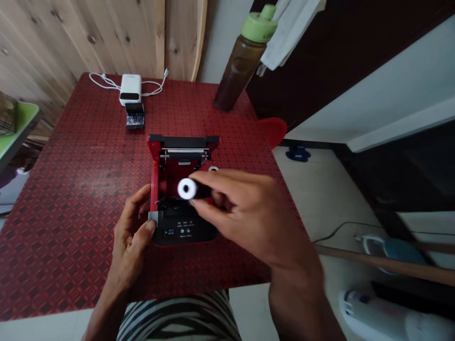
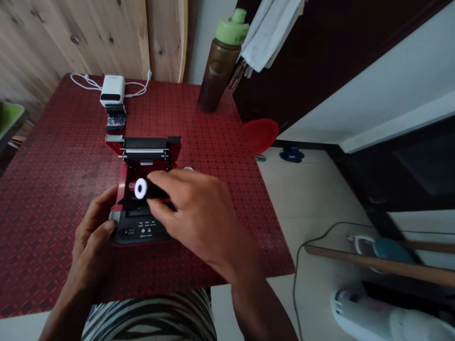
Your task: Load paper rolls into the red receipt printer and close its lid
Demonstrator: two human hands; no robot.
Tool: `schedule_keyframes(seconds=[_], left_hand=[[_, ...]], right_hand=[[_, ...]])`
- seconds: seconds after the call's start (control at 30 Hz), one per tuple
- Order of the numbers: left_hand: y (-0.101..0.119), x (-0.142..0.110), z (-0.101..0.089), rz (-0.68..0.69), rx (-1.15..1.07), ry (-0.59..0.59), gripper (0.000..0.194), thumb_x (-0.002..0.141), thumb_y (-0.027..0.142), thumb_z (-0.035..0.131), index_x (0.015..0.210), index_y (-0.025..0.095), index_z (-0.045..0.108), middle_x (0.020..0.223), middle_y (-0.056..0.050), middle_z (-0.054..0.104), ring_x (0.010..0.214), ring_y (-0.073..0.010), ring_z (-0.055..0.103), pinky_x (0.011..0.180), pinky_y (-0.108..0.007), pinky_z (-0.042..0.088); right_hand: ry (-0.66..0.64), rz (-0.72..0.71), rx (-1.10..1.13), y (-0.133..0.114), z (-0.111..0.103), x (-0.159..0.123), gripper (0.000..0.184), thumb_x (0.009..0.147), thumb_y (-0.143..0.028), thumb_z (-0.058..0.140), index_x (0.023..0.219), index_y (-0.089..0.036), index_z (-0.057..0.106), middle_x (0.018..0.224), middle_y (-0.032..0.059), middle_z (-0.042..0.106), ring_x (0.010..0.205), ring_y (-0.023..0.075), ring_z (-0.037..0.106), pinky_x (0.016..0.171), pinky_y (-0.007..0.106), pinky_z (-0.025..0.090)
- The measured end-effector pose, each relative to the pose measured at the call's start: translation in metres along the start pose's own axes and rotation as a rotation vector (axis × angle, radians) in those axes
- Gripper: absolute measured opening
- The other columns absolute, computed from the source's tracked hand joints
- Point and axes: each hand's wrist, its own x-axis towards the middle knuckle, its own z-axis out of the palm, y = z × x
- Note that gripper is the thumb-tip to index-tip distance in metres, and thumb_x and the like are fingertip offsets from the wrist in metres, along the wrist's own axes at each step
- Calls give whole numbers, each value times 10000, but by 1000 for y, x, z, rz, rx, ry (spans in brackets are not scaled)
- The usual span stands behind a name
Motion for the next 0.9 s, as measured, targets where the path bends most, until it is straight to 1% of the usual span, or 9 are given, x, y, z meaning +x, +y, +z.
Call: schedule_keyframes(seconds=[0.07,0.13,0.2,0.27,0.37,0.47,0.53,0.77,0.9], left_hand=[[0,-1,0,-18,2,13,579,1049,490,762,1601,329,688,1610,-61,724,1400,-327,724,1106,-415,601],[0,-1,0,-24,13,27,573,1052,501,758,1598,336,695,1621,-53,719,1420,-336,716,1089,-409,609],[-1,-1,0,-15,19,31,561,1055,503,757,1591,346,705,1620,-45,721,1431,-335,714,1101,-404,607],[-3,0,0,-4,-1,30,554,1046,498,771,1580,357,719,1622,-36,721,1430,-324,717,1126,-394,601],[-6,0,0,-19,-45,33,553,1030,487,797,1569,386,729,1632,-14,713,1446,-312,706,1146,-373,593],[-6,1,0,-45,-63,35,561,1021,480,805,1570,397,724,1600,-2,732,1407,-304,721,1107,-355,599],[-4,1,0,-49,-48,53,555,1003,473,823,1545,385,743,1577,7,744,1404,-297,712,1099,-336,589],[-2,2,-1,-72,-14,64,554,984,509,828,1520,392,754,1559,19,746,1435,-314,673,1133,-354,568],[-2,2,-2,-72,-5,69,576,974,499,831,1533,390,746,1564,14,744,1512,-335,636,1210,-368,543]], right_hand=[[156,-8,185,19,-17,-22,220,997,-302,872,1218,-302,872,958,-12,820,790,177,739,736,326,609],[244,86,306,38,-26,-46,261,941,-311,937,1196,-318,883,1051,6,814,883,193,748,729,325,612],[238,187,400,54,-24,-68,270,923,-308,938,1189,-317,889,1045,16,806,852,186,741,636,290,575],[149,257,424,65,-14,-86,232,919,-297,917,1149,-305,893,999,14,809,753,161,710,582,270,547],[62,333,378,73,5,-101,171,924,-287,862,1093,-284,882,944,11,806,680,150,675,591,275,557],[127,389,322,82,19,-100,160,932,-279,812,1084,-268,861,961,19,804,719,167,690,642,297,580],[137,370,342,89,27,-93,176,935,-250,783,1096,-254,853,1023,38,821,792,182,733,691,310,603],[-37,243,446,87,54,-73,288,958,-99,677,1158,-235,833,1026,34,806,830,182,755,756,331,642],[-80,280,457,86,51,-80,491,899,-46,661,1342,-216,791,1107,42,818,805,159,760,809,350,665]])
